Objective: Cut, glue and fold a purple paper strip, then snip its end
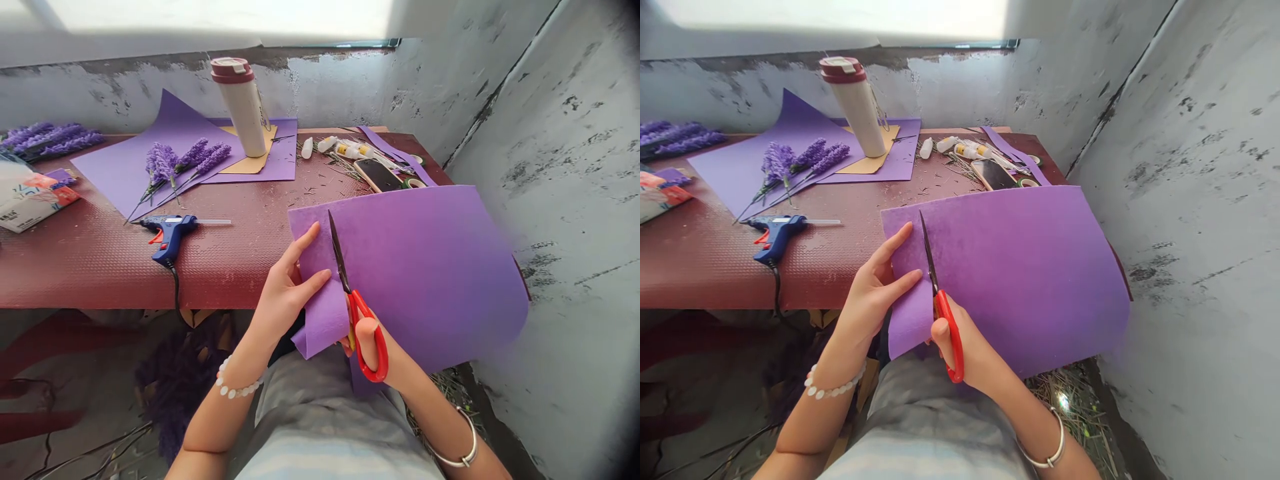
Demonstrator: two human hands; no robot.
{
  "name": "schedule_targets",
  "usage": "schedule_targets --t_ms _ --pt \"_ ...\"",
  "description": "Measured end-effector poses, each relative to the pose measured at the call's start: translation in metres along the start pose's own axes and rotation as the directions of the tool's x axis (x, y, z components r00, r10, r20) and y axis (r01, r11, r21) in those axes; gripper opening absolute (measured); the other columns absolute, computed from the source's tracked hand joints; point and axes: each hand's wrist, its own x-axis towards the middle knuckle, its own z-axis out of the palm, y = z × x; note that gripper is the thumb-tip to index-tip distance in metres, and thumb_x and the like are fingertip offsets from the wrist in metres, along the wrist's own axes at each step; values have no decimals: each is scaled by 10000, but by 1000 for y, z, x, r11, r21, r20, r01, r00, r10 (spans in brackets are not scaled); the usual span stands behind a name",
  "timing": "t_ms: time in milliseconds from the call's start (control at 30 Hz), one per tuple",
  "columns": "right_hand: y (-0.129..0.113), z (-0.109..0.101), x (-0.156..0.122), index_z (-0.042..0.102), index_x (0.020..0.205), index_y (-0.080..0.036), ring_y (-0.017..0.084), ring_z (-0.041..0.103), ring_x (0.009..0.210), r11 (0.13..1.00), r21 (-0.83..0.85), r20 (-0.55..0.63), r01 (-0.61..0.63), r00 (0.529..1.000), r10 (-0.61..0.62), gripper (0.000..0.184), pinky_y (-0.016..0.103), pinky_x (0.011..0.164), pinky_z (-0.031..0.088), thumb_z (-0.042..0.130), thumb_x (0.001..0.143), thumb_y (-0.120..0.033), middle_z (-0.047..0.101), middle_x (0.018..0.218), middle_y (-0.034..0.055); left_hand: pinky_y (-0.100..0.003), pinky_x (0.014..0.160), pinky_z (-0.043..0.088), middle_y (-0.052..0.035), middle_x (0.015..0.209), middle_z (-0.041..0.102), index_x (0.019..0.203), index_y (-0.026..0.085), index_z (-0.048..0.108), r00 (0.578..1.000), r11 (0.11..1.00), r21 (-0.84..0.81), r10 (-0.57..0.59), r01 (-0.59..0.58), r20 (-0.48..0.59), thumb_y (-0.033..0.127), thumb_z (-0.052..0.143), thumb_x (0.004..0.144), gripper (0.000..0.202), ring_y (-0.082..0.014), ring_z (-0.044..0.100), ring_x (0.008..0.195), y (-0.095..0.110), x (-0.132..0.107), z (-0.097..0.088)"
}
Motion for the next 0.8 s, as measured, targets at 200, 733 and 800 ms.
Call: schedule_targets --t_ms 200,733,800 --pt "3 0 0 466 829 -241 140 414 533 996 75 -32 37 999 -35 791 303 478 362 269 780 -1005 456 650 -25 -372 1196 487 -45 1629 517 1529 290 541 1000 999 -30 13 -13 -3 290 791 883 693 -289 479 1511 -2 -3 0" --pt "-19 -3 4 410 827 -241 133 302 594 1000 -29 -46 -3 999 2 755 295 498 262 339 784 -991 374 691 -31 -402 1254 422 -45 1634 510 1518 284 561 999 998 -60 -24 23 -22 282 813 865 699 -308 401 1558 8 -6 -2" --pt "-23 -2 3 419 837 -234 127 284 602 1000 -17 -47 -7 999 6 754 287 494 245 370 782 -985 365 707 -33 -395 1249 430 -39 1638 504 1510 290 571 999 997 -68 -33 31 -33 279 817 864 691 -309 399 1559 9 -7 -2"
